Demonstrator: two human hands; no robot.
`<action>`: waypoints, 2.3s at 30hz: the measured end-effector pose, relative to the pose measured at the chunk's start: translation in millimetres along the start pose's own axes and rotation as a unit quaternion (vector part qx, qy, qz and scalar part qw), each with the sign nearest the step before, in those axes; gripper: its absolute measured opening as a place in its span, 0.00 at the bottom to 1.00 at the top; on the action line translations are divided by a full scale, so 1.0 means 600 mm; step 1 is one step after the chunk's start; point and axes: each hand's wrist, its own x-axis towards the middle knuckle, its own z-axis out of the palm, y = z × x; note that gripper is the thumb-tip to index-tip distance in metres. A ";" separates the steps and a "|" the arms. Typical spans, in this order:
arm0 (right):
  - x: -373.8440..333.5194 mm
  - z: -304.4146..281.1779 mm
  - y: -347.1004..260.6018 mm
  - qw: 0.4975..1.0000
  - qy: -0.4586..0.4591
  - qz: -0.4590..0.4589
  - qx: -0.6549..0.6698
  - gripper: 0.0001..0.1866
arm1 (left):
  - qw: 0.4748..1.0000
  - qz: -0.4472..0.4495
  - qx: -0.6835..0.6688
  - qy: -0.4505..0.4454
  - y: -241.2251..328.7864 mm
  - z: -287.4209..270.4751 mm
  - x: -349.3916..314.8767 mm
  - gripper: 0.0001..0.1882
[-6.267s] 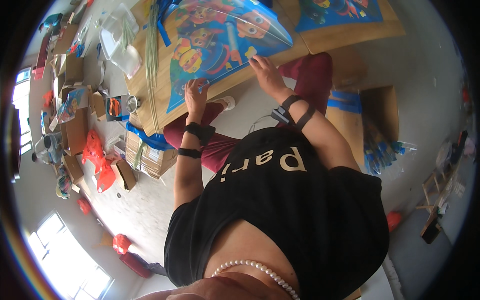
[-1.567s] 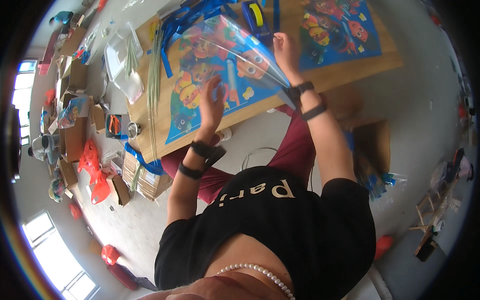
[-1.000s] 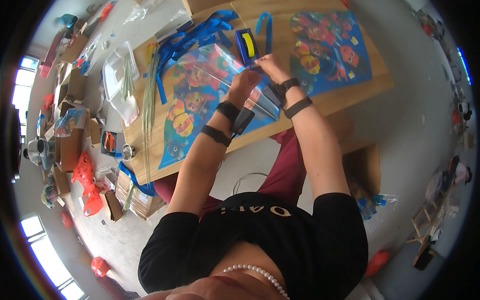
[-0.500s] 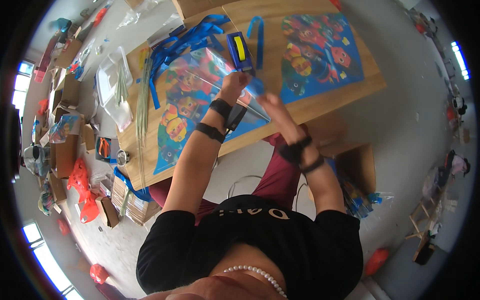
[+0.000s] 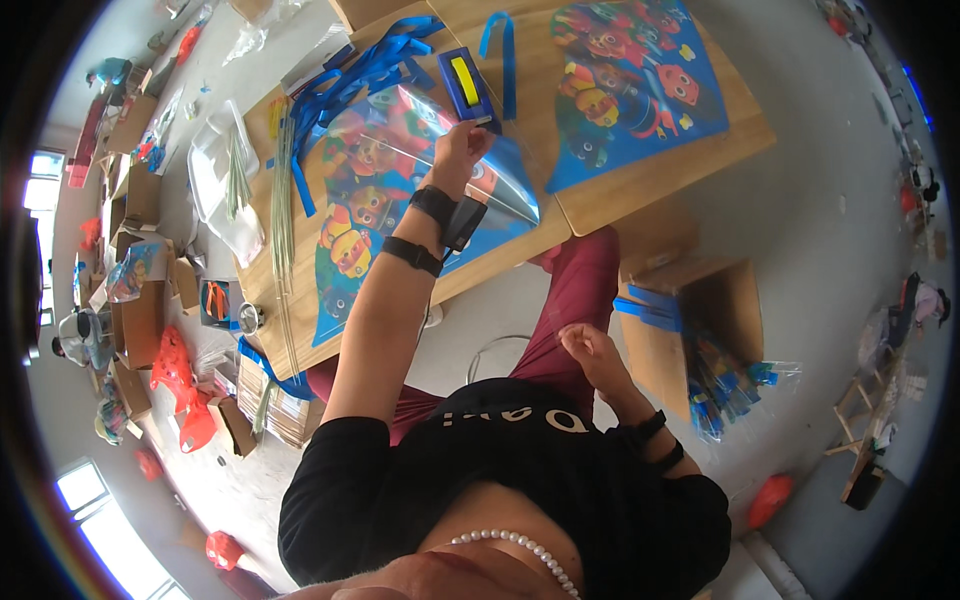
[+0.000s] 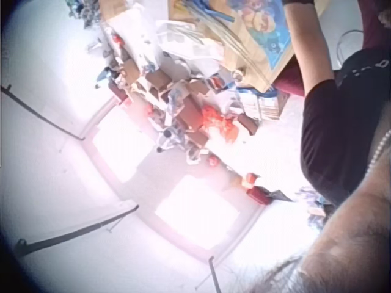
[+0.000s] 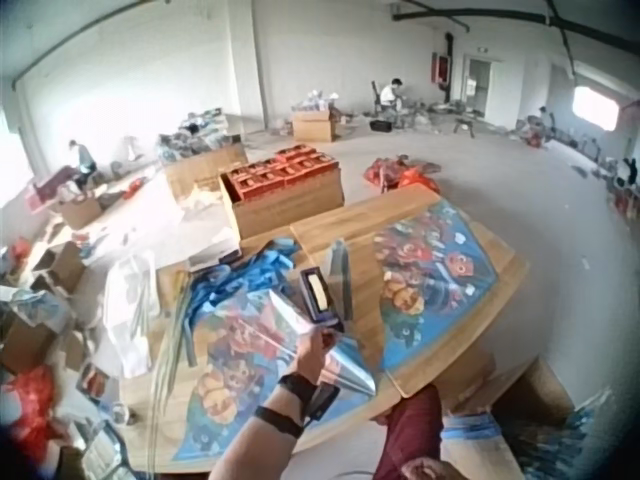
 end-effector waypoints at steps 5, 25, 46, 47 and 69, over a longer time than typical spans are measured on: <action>0.018 -0.006 0.030 0.999 0.018 0.024 -0.017 0.11 | 0.998 0.027 0.048 0.029 -0.009 0.013 -0.003 0.06; 0.070 -0.014 -0.018 0.992 -0.045 -0.054 -0.109 0.06 | 0.965 0.253 -0.068 -0.002 0.158 -0.233 -0.286 0.04; 0.120 0.158 0.015 0.940 -0.191 -0.079 -0.271 0.09 | 0.890 0.397 -0.197 0.108 0.108 -0.571 -0.643 0.27; 0.124 0.155 0.010 0.939 -0.190 -0.077 -0.275 0.09 | 0.889 0.396 -0.201 0.109 0.106 -0.571 -0.644 0.27; 0.159 0.121 -0.024 0.933 -0.164 -0.072 -0.313 0.07 | 0.917 0.316 -0.232 0.073 0.077 -0.572 -0.642 0.07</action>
